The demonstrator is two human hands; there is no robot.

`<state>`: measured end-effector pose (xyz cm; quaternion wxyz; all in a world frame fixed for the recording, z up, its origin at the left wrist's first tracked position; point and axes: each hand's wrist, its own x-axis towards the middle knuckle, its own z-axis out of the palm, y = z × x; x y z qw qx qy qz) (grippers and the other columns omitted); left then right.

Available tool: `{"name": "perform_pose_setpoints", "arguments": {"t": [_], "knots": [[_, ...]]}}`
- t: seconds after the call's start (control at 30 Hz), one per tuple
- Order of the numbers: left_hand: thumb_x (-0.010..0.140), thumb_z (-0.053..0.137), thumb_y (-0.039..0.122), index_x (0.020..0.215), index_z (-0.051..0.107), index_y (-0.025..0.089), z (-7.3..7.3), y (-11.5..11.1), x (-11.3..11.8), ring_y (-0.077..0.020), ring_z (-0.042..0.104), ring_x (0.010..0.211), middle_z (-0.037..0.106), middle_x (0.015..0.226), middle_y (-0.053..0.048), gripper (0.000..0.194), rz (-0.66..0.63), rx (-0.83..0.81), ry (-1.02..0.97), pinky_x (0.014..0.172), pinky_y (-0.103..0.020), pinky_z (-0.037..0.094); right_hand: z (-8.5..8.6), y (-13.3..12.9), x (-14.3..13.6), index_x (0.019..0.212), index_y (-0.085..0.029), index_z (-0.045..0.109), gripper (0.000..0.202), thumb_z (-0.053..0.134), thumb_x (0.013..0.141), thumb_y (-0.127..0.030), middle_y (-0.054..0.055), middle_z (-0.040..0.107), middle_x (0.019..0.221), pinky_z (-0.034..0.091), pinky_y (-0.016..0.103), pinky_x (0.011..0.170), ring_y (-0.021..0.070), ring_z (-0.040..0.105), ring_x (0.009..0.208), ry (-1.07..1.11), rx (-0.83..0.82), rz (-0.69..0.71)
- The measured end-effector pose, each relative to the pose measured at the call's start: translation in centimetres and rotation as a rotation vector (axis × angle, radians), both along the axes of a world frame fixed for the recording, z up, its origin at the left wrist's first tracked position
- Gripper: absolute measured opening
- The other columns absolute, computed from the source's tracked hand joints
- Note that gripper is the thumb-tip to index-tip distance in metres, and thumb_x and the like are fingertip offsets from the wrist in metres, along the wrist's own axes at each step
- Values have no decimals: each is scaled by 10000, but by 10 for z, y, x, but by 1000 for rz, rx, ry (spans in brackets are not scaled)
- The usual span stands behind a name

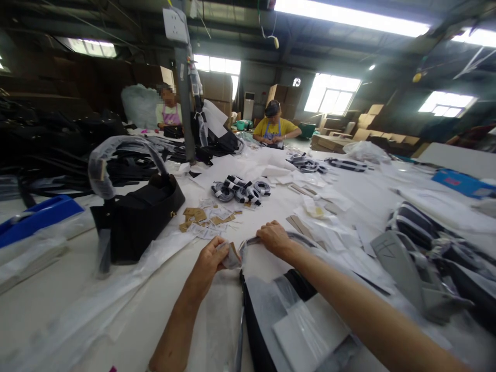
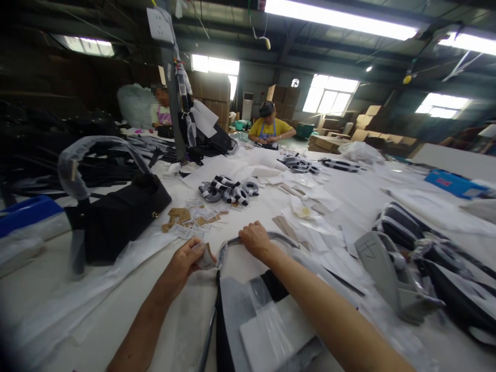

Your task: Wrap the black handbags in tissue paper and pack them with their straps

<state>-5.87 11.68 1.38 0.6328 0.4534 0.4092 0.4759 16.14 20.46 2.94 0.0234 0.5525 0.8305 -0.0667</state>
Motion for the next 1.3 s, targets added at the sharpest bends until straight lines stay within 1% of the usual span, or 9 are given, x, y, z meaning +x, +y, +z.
{"name": "perform_pose_setpoints", "arguments": {"t": [0.17, 0.3, 0.43, 0.57, 0.7, 0.8, 0.9, 1.1, 1.3], "knots": [[706, 697, 617, 791, 495, 192, -12, 9, 14, -96, 487, 526, 545, 624, 57, 477, -125, -36, 168, 522, -213, 374, 3, 16, 18, 1028, -169, 764, 254, 557, 898, -237, 198, 735, 1048, 479, 355, 840, 290, 685, 1010, -31, 16, -266], [716, 664, 636, 806, 501, 197, -14, 17, 20, -107, 490, 547, 549, 643, 53, 477, -224, -18, 214, 534, -219, 358, 4, 18, 35, 956, -192, 790, 207, 624, 844, -246, 141, 763, 974, 492, 279, 748, 252, 705, 926, 55, -20, -331], [755, 576, 652, 869, 564, 203, -19, 24, 9, -145, 522, 549, 586, 630, 38, 463, -58, 51, 443, 522, -239, 370, 17, 28, 72, 1026, -261, 774, 237, 611, 877, -345, 27, 775, 905, 478, 207, 694, 165, 700, 823, 181, -37, -337], [816, 473, 603, 822, 599, 224, -21, 29, -3, -211, 615, 614, 642, 638, -4, 399, 198, 75, 771, 575, -292, 438, 28, 37, 127, 1069, -182, 759, 326, 501, 938, -333, 89, 761, 971, 473, 255, 744, 208, 694, 890, 155, 4, -443], [846, 481, 553, 948, 665, 250, -18, 24, 3, -244, 671, 915, 723, 990, -44, 369, 319, 312, 885, 816, -345, 516, 13, 28, 159, 1194, -199, 704, 353, 607, 865, -283, 117, 705, 1182, 446, 309, 875, 266, 644, 1082, 92, -8, -404], [865, 520, 510, 1065, 692, 285, -21, 18, 16, -236, 632, 1091, 696, 1164, -33, 347, 80, 475, 835, 963, -349, 493, -4, 18, 164, 1211, -208, 689, 374, 643, 846, -269, 116, 677, 1238, 423, 306, 920, 266, 618, 1136, 60, -22, -334], [841, 579, 454, 1061, 713, 298, -26, 14, 26, -244, 644, 1065, 710, 1144, -34, 302, -88, 477, 861, 964, -366, 501, -10, 14, 162, 1212, -204, 678, 359, 617, 864, -269, 117, 671, 1242, 416, 301, 921, 263, 603, 1160, 36, -2, -316], [874, 496, 500, 1016, 659, 235, -19, 17, 33, -247, 639, 1047, 693, 1127, -64, 342, -94, 369, 946, 944, -370, 488, -4, 14, 156, 1077, -172, 709, 259, 579, 860, -228, 136, 725, 1077, 460, 300, 805, 273, 667, 1028, -41, 7, -325], [846, 572, 435, 1371, 438, 179, 10, 23, 73, -299, 542, 1246, 559, 1382, -137, 600, -31, 291, 1430, 1018, -435, 434, -2, 16, 149, 1077, -141, 699, 289, 458, 918, -123, 182, 722, 1046, 493, 322, 785, 281, 692, 986, -114, 19, -316]]}}
